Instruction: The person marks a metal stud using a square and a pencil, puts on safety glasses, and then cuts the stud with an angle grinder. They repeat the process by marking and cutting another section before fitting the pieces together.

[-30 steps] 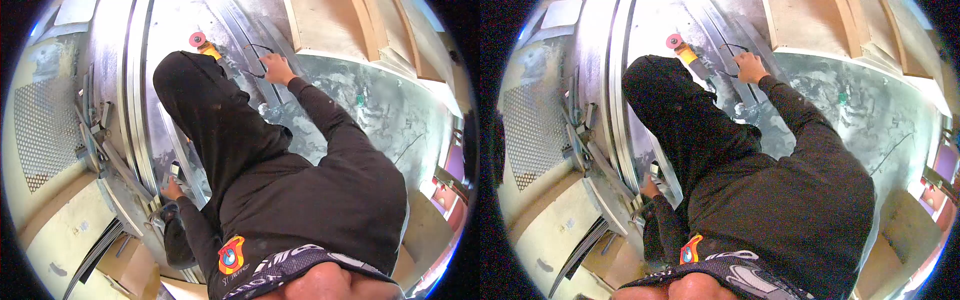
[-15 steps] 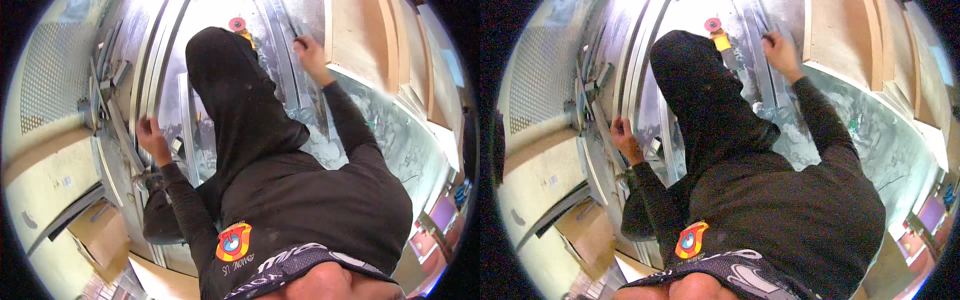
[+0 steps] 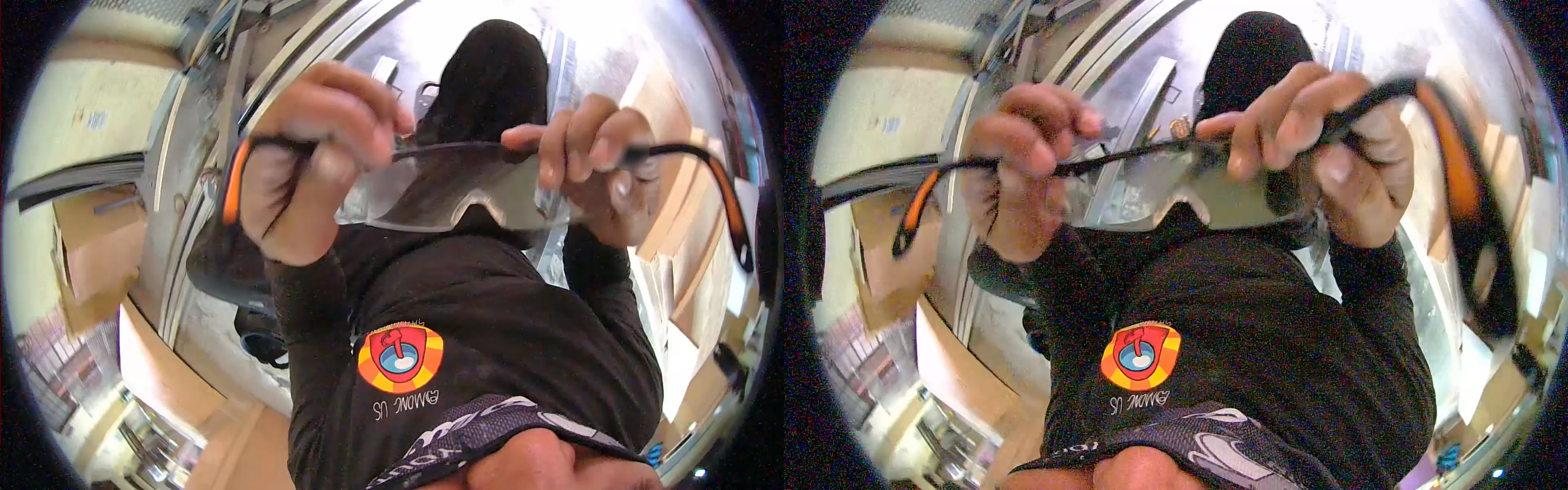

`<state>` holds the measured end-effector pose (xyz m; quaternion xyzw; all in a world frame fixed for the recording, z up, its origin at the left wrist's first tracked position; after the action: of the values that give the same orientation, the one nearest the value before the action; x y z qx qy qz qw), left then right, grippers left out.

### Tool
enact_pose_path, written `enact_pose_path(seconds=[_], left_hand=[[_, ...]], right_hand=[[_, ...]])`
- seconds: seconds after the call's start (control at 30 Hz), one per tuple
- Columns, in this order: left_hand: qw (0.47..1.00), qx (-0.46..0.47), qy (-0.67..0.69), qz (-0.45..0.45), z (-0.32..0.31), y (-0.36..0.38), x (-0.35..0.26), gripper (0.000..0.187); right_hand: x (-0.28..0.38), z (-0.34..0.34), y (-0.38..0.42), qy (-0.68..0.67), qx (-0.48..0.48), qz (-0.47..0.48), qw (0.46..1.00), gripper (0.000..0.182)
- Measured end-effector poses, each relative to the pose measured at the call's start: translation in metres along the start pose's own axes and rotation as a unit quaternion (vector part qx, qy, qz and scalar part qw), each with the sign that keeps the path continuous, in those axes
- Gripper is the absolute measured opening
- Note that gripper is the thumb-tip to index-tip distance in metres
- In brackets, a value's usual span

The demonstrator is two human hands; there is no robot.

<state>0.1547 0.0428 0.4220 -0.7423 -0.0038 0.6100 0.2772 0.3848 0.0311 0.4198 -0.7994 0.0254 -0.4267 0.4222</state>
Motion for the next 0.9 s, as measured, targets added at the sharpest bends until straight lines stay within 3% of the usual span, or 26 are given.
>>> enact_pose_path(seconds=[0.03, 0.1, 0.17, 0.27, 0.3, 0.33, 0.4, 0.47, 0.5, 0.57, 0.7, 0.77, 0.8, 0.83, 0.87, 0.9], left_hand=[[0.997, 0.014, -0.050, -0.049, 0.011, 0.010, -0.013, 0.010], [0.991, 0.092, -0.098, -0.003, 0.025, 0.030, -0.040, 0.014], [0.972, 0.197, -0.110, -0.069, 0.029, 0.038, -0.062, 0.016], [0.974, 0.174, -0.091, -0.117, 0.016, 0.042, -0.083, 0.011], [0.982, 0.126, -0.020, -0.137, 0.017, 0.044, -0.087, 0.006], [0.984, 0.080, 0.048, -0.155, 0.019, 0.047, -0.092, 0.005], [0.983, 0.062, 0.054, -0.163, 0.026, 0.052, -0.104, 0.007], [0.981, 0.044, 0.072, -0.173, 0.026, 0.059, -0.110, 0.010], [0.982, 0.021, 0.066, -0.178, 0.024, 0.063, -0.112, 0.007], [0.981, -0.026, 0.053, -0.185, 0.016, 0.073, -0.117, 0.003], [0.978, -0.120, 0.014, -0.171, 0.003, 0.091, -0.131, 0.016], [0.973, -0.148, 0.000, -0.175, 0.001, 0.093, -0.135, 0.024], [0.969, -0.160, -0.002, -0.187, 0.002, 0.091, -0.134, 0.028], [0.966, -0.168, 0.005, -0.198, 0.004, 0.091, -0.132, 0.031], [0.979, -0.061, 0.037, -0.193, 0.016, 0.075, -0.129, 0.024], [0.976, -0.049, 0.054, -0.204, 0.013, 0.071, -0.126, 0.024]], right_hand=[[-0.006, -0.009, -0.002, -0.024, 0.007, -0.013, 1.000, 0.014], [-0.015, -0.019, -0.006, -0.097, 0.023, -0.003, 0.995, 0.010], [-0.012, -0.035, -0.007, -0.159, 0.006, 0.007, 0.987, 0.003], [-0.006, -0.047, -0.023, -0.244, 0.075, 0.002, 0.967, 0.009], [-0.006, -0.053, -0.028, -0.249, 0.092, 0.008, 0.964, 0.007], [-0.005, -0.059, -0.032, -0.231, 0.084, 0.009, 0.969, 0.006], [-0.009, -0.086, -0.042, -0.218, 0.075, 0.015, 0.973, 0.005], [-0.011, -0.103, -0.047, -0.086, -0.130, 0.069, 0.985, 0.002], [0.007, -0.092, -0.031, -0.086, -0.129, 0.065, 0.986, 0.002], [0.028, -0.053, 0.001, -0.315, -0.254, -0.047, 0.913, 0.004], [0.067, -0.011, 0.024, -0.322, -0.252, -0.071, 0.910, 0.002], [0.072, -0.031, 0.001, -0.311, -0.246, -0.065, 0.916, 0.001], [0.042, -0.041, 0.002, -0.298, -0.236, -0.059, 0.923, 0.001], [0.181, -0.011, 0.069, -0.277, -0.231, -0.052, 0.931, 0.001], [0.175, 0.000, 0.067, -0.251, -0.225, -0.045, 0.941, 0.002], [0.168, 0.013, 0.065, -0.224, -0.217, -0.036, 0.949, 0.003]])
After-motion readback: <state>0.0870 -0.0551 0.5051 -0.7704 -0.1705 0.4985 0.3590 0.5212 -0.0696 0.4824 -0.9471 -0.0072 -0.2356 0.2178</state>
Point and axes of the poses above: each hand's wrist, its own y-axis away from the middle knuckle, its own z-axis out of the back of the hand, x = y × z, the point moved 5 cm from there along -y, towards the middle knuckle, and after that the axes turned 13 degrees about z, right-handed, at the moved point
